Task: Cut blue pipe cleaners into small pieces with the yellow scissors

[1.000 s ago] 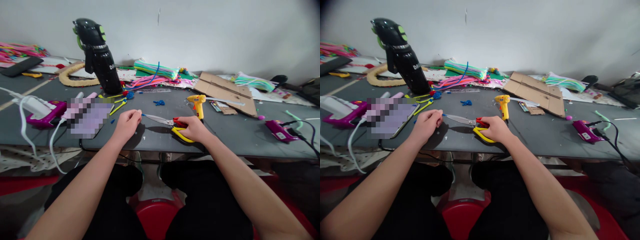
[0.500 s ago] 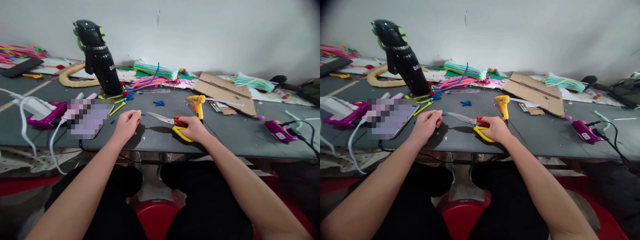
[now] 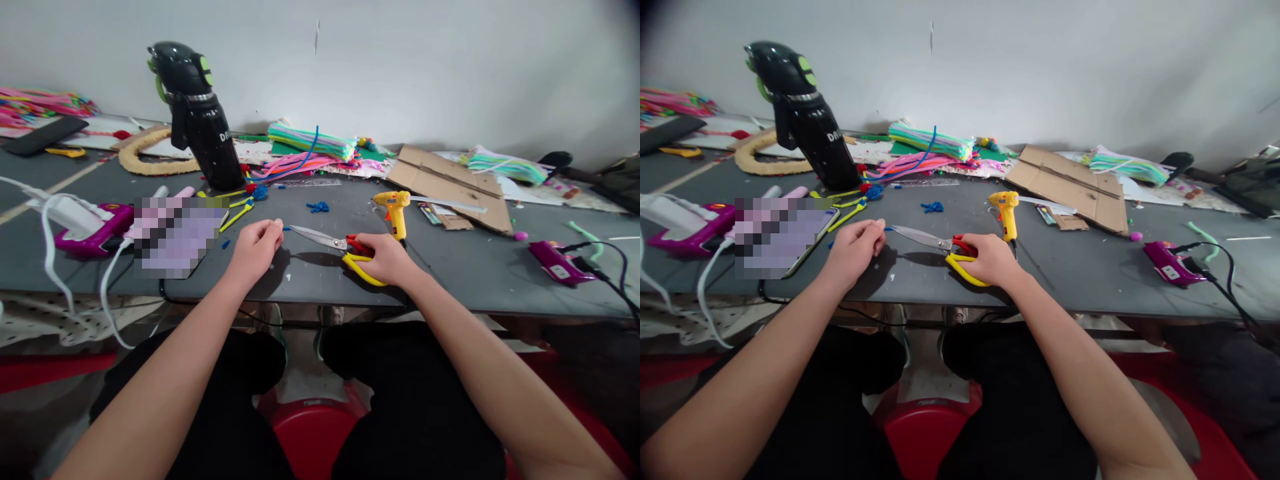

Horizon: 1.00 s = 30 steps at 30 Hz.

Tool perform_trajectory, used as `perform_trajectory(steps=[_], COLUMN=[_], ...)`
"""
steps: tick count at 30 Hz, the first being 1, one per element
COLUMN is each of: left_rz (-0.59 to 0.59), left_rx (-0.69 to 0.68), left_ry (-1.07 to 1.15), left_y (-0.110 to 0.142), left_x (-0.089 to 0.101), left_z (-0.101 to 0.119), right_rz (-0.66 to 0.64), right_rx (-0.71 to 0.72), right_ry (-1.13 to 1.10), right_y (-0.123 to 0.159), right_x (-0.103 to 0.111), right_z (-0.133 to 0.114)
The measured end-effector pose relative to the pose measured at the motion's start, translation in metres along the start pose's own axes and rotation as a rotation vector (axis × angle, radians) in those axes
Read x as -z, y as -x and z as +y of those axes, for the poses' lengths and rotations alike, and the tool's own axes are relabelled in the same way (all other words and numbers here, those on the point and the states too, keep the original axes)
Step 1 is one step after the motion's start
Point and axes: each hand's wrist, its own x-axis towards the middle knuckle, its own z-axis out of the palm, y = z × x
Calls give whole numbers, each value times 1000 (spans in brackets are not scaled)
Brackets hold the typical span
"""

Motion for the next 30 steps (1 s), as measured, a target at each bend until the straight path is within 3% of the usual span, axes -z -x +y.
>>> perform_trajectory(steps=[30], left_rz=[-50], left_rx=[-44], left_ry=[-55], left_y=[1], left_x=[3], left_z=[-1], right_rz=[-30], right_rx=[10], right_ry=[11], right_y=[-2], right_x=[1], right_z=[3])
